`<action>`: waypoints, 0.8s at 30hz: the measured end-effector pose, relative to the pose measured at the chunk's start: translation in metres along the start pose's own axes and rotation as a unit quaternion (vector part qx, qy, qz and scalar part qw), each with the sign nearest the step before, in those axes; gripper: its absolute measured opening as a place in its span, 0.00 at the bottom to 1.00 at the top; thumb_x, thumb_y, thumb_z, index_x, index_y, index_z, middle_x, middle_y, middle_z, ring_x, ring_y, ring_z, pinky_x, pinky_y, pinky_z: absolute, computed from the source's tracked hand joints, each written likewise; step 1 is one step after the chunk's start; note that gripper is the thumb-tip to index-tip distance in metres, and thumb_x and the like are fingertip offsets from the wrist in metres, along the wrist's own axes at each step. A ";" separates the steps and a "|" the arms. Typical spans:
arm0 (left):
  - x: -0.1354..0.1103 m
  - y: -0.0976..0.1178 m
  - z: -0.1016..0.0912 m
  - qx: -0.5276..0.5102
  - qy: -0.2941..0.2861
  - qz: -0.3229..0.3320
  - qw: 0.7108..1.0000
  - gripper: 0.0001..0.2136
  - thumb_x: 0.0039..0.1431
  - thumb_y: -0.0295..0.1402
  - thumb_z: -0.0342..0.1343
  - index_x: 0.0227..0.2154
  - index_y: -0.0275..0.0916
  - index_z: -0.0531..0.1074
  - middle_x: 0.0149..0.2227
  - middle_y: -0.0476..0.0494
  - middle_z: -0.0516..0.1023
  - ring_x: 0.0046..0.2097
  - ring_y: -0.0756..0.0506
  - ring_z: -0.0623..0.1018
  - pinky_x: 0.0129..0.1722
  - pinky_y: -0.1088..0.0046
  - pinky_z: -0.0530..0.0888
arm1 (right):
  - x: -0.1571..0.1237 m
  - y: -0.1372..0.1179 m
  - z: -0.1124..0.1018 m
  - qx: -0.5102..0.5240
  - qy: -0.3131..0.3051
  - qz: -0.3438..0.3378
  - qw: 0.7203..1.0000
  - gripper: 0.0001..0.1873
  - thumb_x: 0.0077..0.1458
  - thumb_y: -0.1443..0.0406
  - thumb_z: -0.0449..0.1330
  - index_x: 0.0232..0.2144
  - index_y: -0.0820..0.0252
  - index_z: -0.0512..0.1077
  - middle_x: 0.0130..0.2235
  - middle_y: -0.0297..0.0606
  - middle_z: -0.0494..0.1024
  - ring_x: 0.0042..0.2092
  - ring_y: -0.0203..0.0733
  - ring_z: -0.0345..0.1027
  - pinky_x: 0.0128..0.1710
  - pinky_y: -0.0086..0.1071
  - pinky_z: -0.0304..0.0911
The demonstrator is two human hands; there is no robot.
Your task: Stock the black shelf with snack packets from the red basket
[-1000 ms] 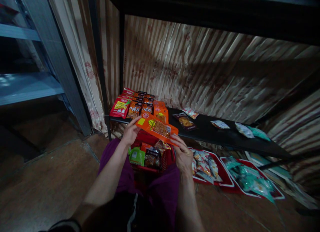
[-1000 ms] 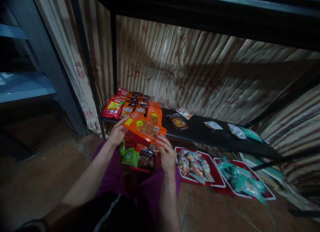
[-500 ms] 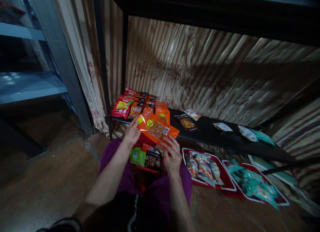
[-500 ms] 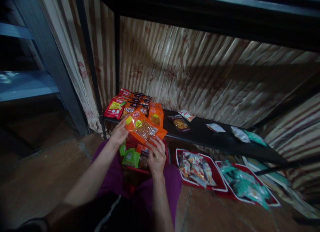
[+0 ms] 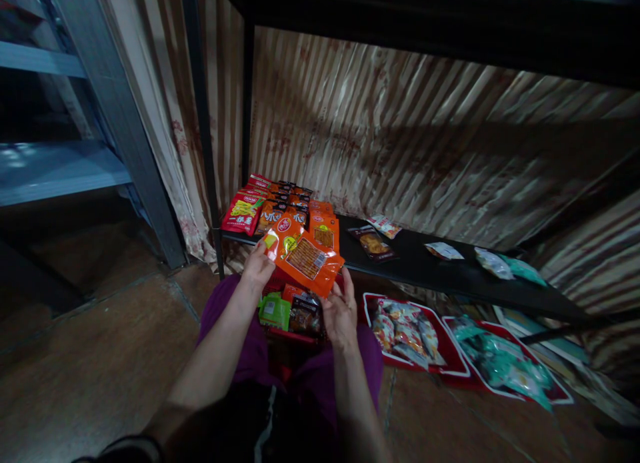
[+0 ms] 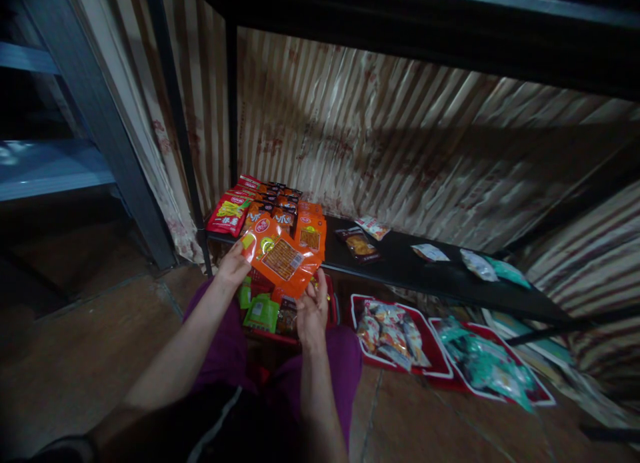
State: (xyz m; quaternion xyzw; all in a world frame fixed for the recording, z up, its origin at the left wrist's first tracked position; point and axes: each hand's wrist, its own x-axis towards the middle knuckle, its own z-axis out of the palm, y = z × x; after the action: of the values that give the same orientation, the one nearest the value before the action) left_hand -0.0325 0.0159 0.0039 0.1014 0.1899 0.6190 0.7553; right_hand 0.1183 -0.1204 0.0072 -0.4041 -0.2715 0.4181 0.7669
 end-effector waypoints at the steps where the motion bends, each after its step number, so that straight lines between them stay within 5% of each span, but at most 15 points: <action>1: 0.000 0.002 -0.001 -0.001 -0.001 -0.002 1.000 0.03 0.54 0.28 0.60 0.30 0.37 0.71 0.34 0.45 0.80 0.41 0.45 0.78 0.50 0.62 0.72 | 0.000 -0.002 0.000 0.033 0.009 0.006 0.999 0.39 0.39 0.68 0.65 0.55 0.45 0.61 0.43 0.34 0.77 0.41 0.38 0.73 0.41 0.37 0.69; 7: -0.002 0.007 -0.005 0.034 -0.002 -0.023 0.999 0.04 0.53 0.26 0.60 0.29 0.38 0.70 0.31 0.47 0.79 0.36 0.47 0.78 0.47 0.64 0.73 | 0.006 -0.004 -0.002 0.054 0.061 0.055 0.995 0.19 0.43 0.59 0.67 0.39 0.54 0.71 0.30 0.29 0.77 0.30 0.33 0.71 0.30 0.28 0.68; 12: 0.000 0.008 -0.007 0.062 -0.015 -0.027 0.998 0.05 0.50 0.28 0.62 0.30 0.37 0.71 0.31 0.45 0.79 0.38 0.44 0.78 0.47 0.62 0.73 | 0.008 0.003 -0.007 0.016 0.076 0.073 0.994 0.18 0.36 0.56 0.72 0.26 0.58 0.70 0.18 0.22 0.67 0.19 0.29 0.60 0.20 0.23 0.63; 18: 0.007 0.013 -0.003 0.071 -0.010 -0.016 0.997 0.05 0.50 0.27 0.62 0.30 0.37 0.71 0.29 0.47 0.78 0.36 0.45 0.78 0.45 0.65 0.73 | 0.008 0.012 -0.014 0.014 0.072 0.102 0.992 0.16 0.32 0.62 0.73 0.24 0.59 0.72 0.20 0.25 0.73 0.21 0.30 0.65 0.23 0.24 0.67; 24: -0.004 0.012 0.011 0.073 -0.065 -0.043 0.994 0.08 0.50 0.27 0.62 0.34 0.34 0.72 0.32 0.45 0.80 0.33 0.48 0.78 0.40 0.70 0.73 | 0.013 0.026 -0.024 0.028 0.096 0.080 0.992 0.18 0.34 0.62 0.73 0.30 0.58 0.73 0.29 0.31 0.80 0.29 0.36 0.74 0.29 0.29 0.71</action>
State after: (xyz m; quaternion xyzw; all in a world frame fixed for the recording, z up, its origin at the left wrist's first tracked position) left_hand -0.0394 0.0160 0.0196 0.1879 0.1895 0.5629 0.7822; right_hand 0.1322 -0.1101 -0.0262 -0.4409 -0.1519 0.4447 0.7647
